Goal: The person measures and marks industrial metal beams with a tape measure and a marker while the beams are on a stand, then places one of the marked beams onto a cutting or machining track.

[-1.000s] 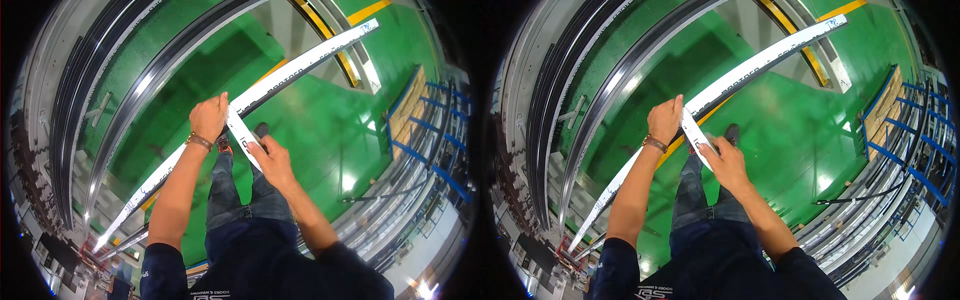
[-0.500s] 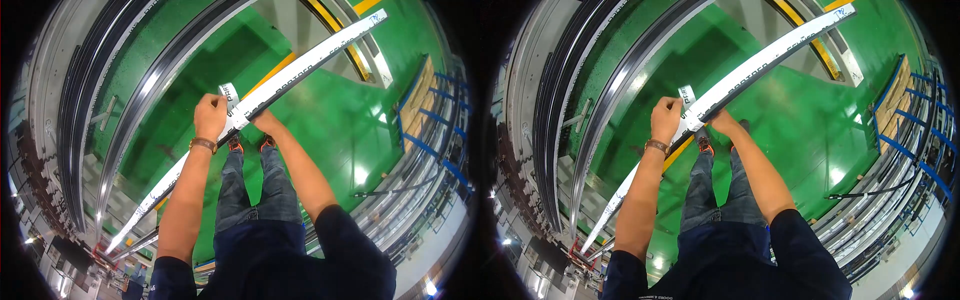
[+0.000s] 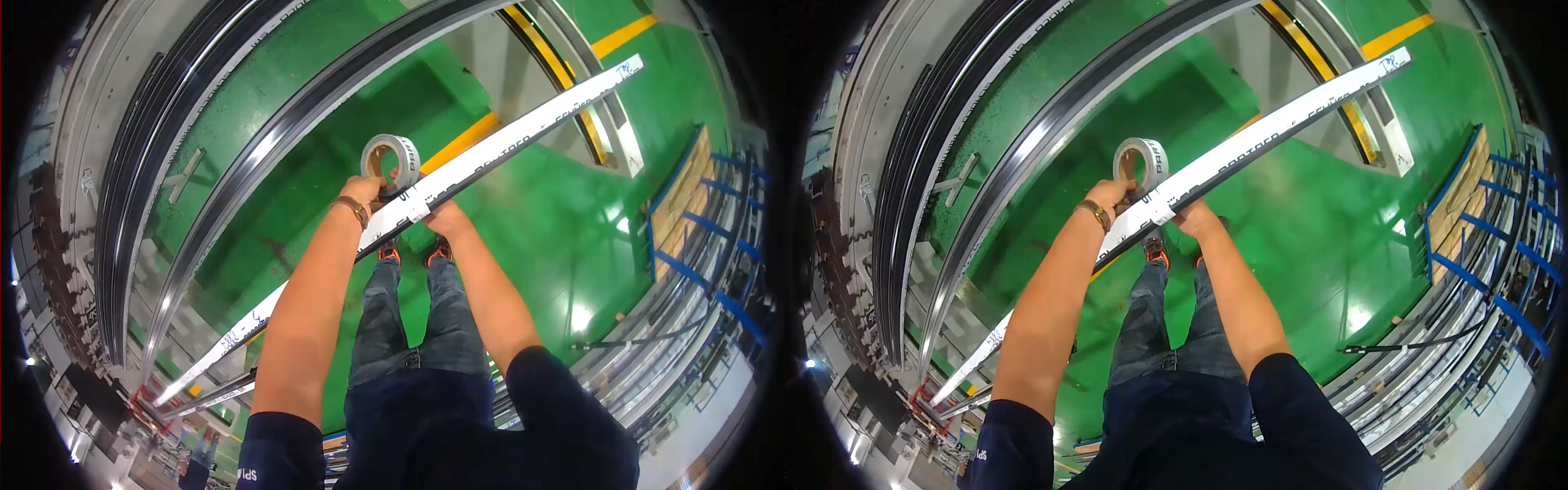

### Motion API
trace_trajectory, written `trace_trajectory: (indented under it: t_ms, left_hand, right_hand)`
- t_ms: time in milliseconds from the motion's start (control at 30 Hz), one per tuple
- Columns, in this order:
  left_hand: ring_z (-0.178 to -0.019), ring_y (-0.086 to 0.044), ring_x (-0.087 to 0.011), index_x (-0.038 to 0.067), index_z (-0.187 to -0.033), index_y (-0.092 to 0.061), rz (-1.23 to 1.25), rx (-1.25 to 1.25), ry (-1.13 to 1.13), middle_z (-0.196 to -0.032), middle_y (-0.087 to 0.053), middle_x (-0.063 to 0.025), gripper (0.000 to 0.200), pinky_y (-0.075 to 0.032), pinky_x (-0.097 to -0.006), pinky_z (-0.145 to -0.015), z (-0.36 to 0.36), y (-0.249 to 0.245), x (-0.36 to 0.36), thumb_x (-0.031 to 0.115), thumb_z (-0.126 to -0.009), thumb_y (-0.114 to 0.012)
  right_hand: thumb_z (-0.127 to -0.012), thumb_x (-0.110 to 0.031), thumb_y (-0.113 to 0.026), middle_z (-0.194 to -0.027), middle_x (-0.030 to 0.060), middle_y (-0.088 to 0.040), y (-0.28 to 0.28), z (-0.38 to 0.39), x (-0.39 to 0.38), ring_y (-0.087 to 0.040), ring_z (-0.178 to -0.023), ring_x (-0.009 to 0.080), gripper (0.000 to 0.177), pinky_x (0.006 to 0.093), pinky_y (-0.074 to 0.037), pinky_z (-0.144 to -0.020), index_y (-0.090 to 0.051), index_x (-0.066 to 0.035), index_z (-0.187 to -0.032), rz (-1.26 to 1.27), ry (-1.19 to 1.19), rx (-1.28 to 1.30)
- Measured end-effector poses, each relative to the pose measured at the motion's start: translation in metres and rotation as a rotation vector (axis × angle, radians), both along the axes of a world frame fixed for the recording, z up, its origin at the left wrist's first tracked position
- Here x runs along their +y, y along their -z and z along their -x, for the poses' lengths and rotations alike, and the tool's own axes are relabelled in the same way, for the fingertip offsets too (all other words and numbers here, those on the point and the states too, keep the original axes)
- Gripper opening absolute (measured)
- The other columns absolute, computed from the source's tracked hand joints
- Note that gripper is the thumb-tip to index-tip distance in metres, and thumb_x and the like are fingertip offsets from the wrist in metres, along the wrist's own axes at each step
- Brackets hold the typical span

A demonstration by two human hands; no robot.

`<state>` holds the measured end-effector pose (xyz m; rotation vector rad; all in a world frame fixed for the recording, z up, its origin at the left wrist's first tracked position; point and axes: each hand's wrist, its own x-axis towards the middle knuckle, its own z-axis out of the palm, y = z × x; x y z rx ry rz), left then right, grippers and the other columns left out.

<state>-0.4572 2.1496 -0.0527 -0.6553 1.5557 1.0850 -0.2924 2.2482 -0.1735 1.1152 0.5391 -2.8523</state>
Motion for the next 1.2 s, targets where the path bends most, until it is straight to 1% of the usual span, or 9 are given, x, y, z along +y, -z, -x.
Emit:
trace_trajectory:
  t_ms: [133, 233, 333, 400, 467, 667, 800, 1067, 1200]
  left_hand:
    - [-0.069, -0.068, -0.025, -0.007, -0.111, -0.063, -0.059, 0.096, -0.141, -0.089, -0.069, -0.0174, 0.026, -0.057, -0.0405, -0.059, -0.007, -0.022, -0.002, 0.007, -0.091, -0.054]
    - [-0.073, -0.069, -0.0249, -0.009, -0.111, -0.062, -0.127, 0.186, -0.151, -0.094, -0.069, -0.0182, 0.027, -0.055, -0.0383, -0.061, -0.001, -0.024, 0.001, 0.008, -0.09, -0.055]
    - [-0.075, -0.068, -0.0245, -0.008, -0.114, -0.059, -0.155, 0.256, -0.05, -0.095, -0.068, -0.0183, 0.031, -0.054, -0.036, -0.065, -0.004, -0.018, -0.002, 0.012, -0.09, -0.057]
    - [-0.077, -0.067, -0.0244, -0.007, -0.116, -0.059, -0.164, 0.277, -0.015, -0.095, -0.068, -0.0174, 0.032, -0.054, -0.0365, -0.067, -0.003, -0.017, 0.0, 0.012, -0.091, -0.057]
    - [-0.085, -0.068, -0.0295, -0.006, -0.116, -0.059, -0.179, 0.317, 0.006, -0.098, -0.069, -0.0196, 0.033, -0.054, -0.0393, -0.077, -0.006, 0.0, -0.002, 0.014, -0.09, -0.058]
    - [-0.105, -0.067, -0.0434, -0.005, -0.116, -0.062, -0.006, 0.664, 0.275, -0.11, -0.069, -0.0304, 0.036, -0.051, -0.0474, -0.09, -0.01, -0.014, -0.002, 0.02, -0.09, -0.059]
    - [-0.103, -0.066, -0.0468, 0.001, -0.12, -0.064, 0.154, 0.84, 0.483, -0.108, -0.07, -0.0281, 0.042, -0.051, -0.0532, -0.089, -0.007, -0.077, -0.006, 0.034, -0.1, -0.049]
    - [-0.078, -0.07, -0.0454, 0.003, -0.071, -0.074, 0.312, 0.928, 0.855, -0.079, -0.071, -0.0254, 0.059, -0.056, -0.0523, -0.077, -0.051, -0.087, -0.025, 0.038, -0.102, -0.039]
    - [-0.076, -0.07, -0.045, 0.002, -0.074, -0.075, 0.388, 0.946, 0.879, -0.078, -0.07, -0.0259, 0.059, -0.056, -0.0516, -0.075, -0.054, -0.086, -0.021, 0.038, -0.102, -0.038]
  right_hand:
    - [-0.098, -0.03, -0.066, -0.099, 0.0027, -0.072, -0.084, -0.012, 0.011, -0.067, -0.095, 0.0172, 0.028, 0.0338, -0.056, -0.082, -0.069, -0.005, -0.111, -0.546, -0.395, -0.296]
    - [-0.099, -0.031, -0.065, -0.089, 0.0039, -0.072, -0.179, -0.014, 0.05, -0.068, -0.087, 0.018, 0.029, 0.0317, -0.054, -0.075, -0.072, -0.003, -0.096, -0.661, -0.947, -0.101]
    - [-0.098, -0.038, -0.065, -0.077, 0.0055, -0.069, -0.257, 0.029, 0.064, -0.063, -0.078, 0.014, 0.041, 0.0295, -0.05, -0.071, -0.068, -0.004, -0.076, -0.844, -0.791, -0.212]
    - [-0.096, -0.056, -0.061, -0.074, 0.0081, -0.068, -0.268, 0.08, 0.07, -0.063, -0.076, 0.0148, 0.059, 0.0323, -0.049, -0.067, -0.066, -0.003, -0.07, -1.266, -0.683, -0.282]
    - [-0.094, -0.07, -0.051, -0.078, 0.0091, -0.068, -0.241, 0.14, 0.077, -0.062, -0.073, 0.0161, 0.071, 0.0364, -0.049, -0.066, -0.067, -0.002, -0.082, -1.516, -0.968, -0.364]
    - [-0.095, -0.067, -0.051, -0.098, 0.0101, -0.072, -0.204, 0.199, 0.066, -0.07, -0.083, 0.0211, 0.068, 0.047, -0.057, -0.077, -0.063, -0.002, -0.113, -0.903, -1.413, -0.409]
    - [-0.098, -0.041, -0.066, -0.095, 0.0098, -0.072, -0.176, 0.186, 0.076, -0.069, -0.08, 0.0216, 0.041, 0.0436, -0.058, -0.07, -0.065, -0.001, -0.108, -0.599, -1.039, -0.445]
    - [-0.097, -0.04, -0.067, -0.088, 0.0137, -0.071, -0.209, 0.167, 0.059, -0.069, -0.076, 0.0256, 0.034, 0.0466, -0.058, -0.069, -0.065, -0.006, -0.093, -0.469, -0.654, -0.415]
    - [-0.095, -0.038, -0.069, -0.081, 0.0118, -0.071, -0.234, 0.158, 0.068, -0.069, -0.068, 0.0246, 0.034, 0.0435, -0.058, -0.062, -0.066, -0.004, -0.089, -0.352, -0.623, -0.383]
